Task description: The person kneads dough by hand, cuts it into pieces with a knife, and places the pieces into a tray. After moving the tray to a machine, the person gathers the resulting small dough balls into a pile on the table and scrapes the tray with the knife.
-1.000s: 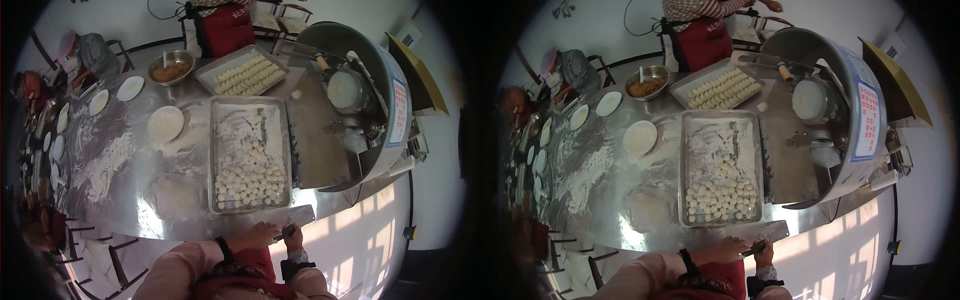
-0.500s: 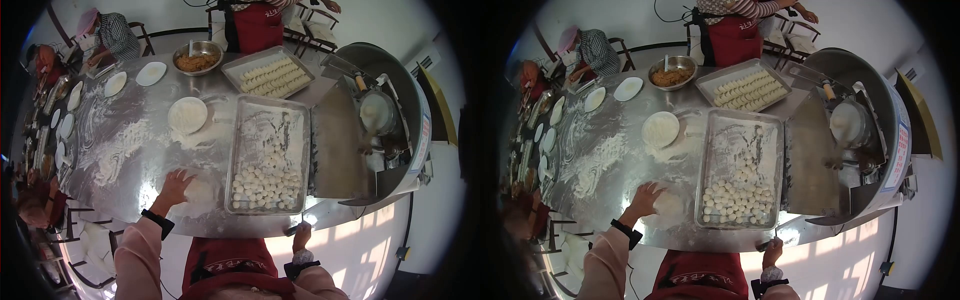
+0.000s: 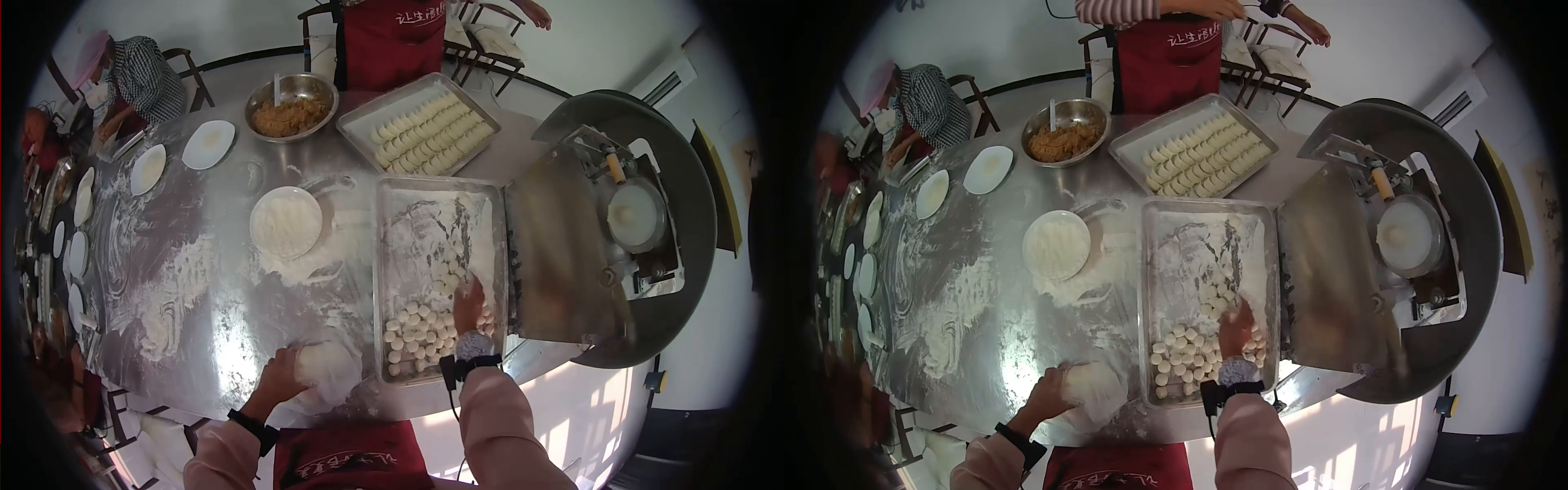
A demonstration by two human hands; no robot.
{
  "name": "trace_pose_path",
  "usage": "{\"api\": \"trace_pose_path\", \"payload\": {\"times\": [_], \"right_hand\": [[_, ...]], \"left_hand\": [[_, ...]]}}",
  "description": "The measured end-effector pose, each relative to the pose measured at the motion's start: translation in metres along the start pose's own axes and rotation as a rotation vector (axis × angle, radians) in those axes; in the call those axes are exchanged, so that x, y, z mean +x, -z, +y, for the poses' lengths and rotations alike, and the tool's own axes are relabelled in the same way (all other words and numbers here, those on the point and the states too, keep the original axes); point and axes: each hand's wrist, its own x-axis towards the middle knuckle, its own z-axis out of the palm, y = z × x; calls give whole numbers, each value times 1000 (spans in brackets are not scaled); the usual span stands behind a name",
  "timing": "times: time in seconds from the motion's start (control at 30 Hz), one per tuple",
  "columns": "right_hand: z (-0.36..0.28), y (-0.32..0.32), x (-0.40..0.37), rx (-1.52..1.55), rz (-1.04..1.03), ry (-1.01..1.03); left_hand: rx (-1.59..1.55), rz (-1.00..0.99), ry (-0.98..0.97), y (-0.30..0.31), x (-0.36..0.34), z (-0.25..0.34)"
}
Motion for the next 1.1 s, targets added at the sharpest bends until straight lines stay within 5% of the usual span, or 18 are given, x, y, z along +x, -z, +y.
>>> {"api": "trace_pose_path", "payload": {"times": [0.07, 0.1, 0.2, 0.27, 0.3, 0.37, 0.4, 0.5, 0.53, 0.6, 0.63, 0.77, 0.83, 0.9, 0.97, 1.0, 1.07, 1.1], "right_hand": [[-44, -41, 2, -380, -36, 389], [-39, -46, 8, -387, -35, 384], [-8, -51, 31, -324, -227, 247], [-1, -34, 52, -438, 21, -289], [4, -40, 51, -447, 22, -292], [13, -54, 50, -579, -240, 659], [20, -54, 51, -586, -251, 659], [7, -31, 58, -382, -123, -159], [4, -28, 57, -388, -112, -161], [-17, -27, 48, -341, -382, 428], [-59, -23, 47, -237, -571, 512], [-86, -44, 41, -490, -619, 669], [-47, -60, 64, -660, -298, 668], [-43, -56, 100, -480, 2, 345], [-21, -63, 139, -528, 242, 306], [-24, -70, 153, -524, 231, 311], [-38, -79, 170, -397, 99, -5], [-45, -85, 160, -514, 36, 157]], "left_hand": [[-11, -15, -19, 8, 3, 1], [-4, -58, -22, 9, 5, -1], [-23, -151, -28, 9, 14, -19], [-57, -144, -80, 18, 13, -11], [-80, -207, -25, 23, 16, -7], [-61, -217, -40, 24, 21, -8], [-31, -223, -50, 24, 21, -9], [-40, -306, -18, 32, 27, -9], [-42, -307, -30, 34, 31, -9], [-25, -334, -42, 37, 34, -7], [-31, -341, -44, 39, 35, -5], [-72, -371, -27, 37, 37, -10], [-86, -335, -40, 31, 35, -14], [-90, -243, -86, 28, 33, -15], [-89, -237, -62, 24, 32, -16], [-91, -230, -45, 22, 30, -16], [-96, -275, 29, 29, 32, -8], [-92, -322, 84, 32, 34, -4]]}}
